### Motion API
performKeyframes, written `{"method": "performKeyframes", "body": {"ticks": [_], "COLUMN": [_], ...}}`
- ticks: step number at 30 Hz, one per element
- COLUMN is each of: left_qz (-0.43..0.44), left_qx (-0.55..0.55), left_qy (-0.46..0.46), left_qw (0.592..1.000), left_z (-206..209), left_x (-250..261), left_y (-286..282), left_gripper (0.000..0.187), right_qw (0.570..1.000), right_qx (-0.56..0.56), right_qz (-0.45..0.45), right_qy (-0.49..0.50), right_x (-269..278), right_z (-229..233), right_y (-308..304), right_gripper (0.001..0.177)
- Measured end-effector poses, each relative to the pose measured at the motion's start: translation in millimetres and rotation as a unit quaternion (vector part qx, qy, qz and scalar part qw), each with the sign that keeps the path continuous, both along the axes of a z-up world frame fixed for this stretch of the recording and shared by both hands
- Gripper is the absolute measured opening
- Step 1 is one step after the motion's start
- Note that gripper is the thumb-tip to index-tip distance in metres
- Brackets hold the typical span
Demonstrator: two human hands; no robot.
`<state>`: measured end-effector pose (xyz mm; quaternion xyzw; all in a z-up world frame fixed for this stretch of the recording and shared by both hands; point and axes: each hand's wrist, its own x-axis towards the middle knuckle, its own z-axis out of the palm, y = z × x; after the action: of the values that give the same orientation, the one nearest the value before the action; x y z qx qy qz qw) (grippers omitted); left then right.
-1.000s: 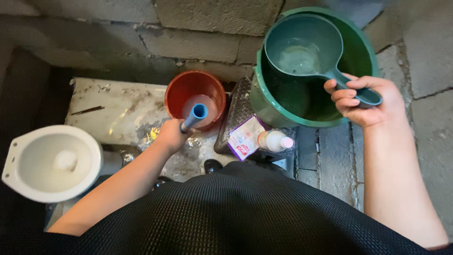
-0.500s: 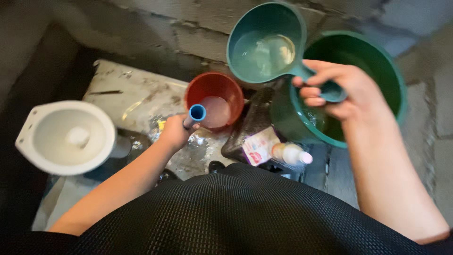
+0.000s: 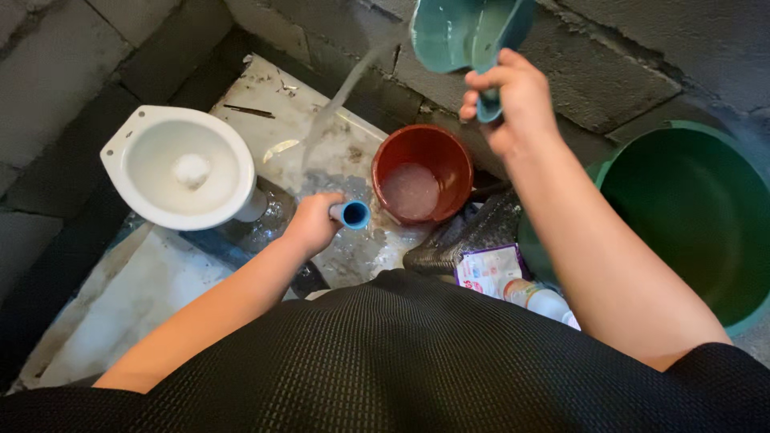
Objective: The person pours water from a blue scoop into a red bucket, then uses a blue-handled brush to scrub the floor around a white squat toilet. The person moves a black basin aside and continues scrubbing the wet floor area.
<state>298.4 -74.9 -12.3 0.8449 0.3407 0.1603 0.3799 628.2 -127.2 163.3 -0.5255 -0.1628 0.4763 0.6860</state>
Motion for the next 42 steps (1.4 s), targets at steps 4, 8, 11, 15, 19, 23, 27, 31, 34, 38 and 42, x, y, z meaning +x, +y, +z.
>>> {"method": "performKeyframes", "body": {"ticks": [4, 8, 11, 15, 19, 23, 27, 31, 34, 38, 42], "left_qz": [-0.002, -0.006, -0.03, -0.036, -0.033, -0.031, -0.023, -0.03, -0.045, -0.059, -0.069], "left_qx": [-0.016, -0.027, -0.004, -0.033, -0.024, -0.004, 0.023, 0.016, 0.016, 0.023, 0.018], "left_qy": [0.02, 0.073, 0.058, 0.104, 0.094, 0.086, 0.116, 0.13, 0.131, 0.155, 0.182], "left_qw": [1.0, 0.997, 0.998, 0.993, 0.995, 0.996, 0.993, 0.991, 0.99, 0.986, 0.981], "left_z": [-3, -5, -4, -3, -2, -4, -7, -10, -11, -6, 2], "left_x": [-1, 5, 12, 24, 33, 36, 38, 42, 43, 49, 58], "left_y": [-7, -12, -17, -23, -33, -36, -37, -41, -45, -46, -45], "left_gripper": [0.02, 0.016, 0.016, 0.012, 0.015, 0.015, 0.011, 0.016, 0.02, 0.019, 0.023], "right_qw": [0.982, 0.98, 0.974, 0.944, 0.921, 0.883, 0.845, 0.853, 0.896, 0.969, 0.947], "right_qx": [0.091, 0.113, 0.125, 0.1, 0.093, 0.094, 0.039, -0.012, -0.067, -0.089, -0.219], "right_qz": [0.019, -0.061, -0.137, -0.287, -0.351, -0.424, -0.457, -0.393, -0.331, -0.229, 0.193], "right_qy": [0.162, 0.155, 0.133, 0.126, 0.141, 0.176, 0.276, 0.343, 0.287, 0.028, -0.138], "right_x": [24, 40, 52, 70, 106, 149, 178, 159, 126, 60, -37], "right_z": [7, 7, 9, 2, -18, -40, -71, -87, -60, -13, 9], "right_y": [-31, -96, -147, -198, -229, -263, -271, -241, -215, -153, -101], "right_gripper": [0.035, 0.032, 0.028, 0.021, 0.018, 0.011, 0.011, 0.02, 0.054, 0.043, 0.044]}}
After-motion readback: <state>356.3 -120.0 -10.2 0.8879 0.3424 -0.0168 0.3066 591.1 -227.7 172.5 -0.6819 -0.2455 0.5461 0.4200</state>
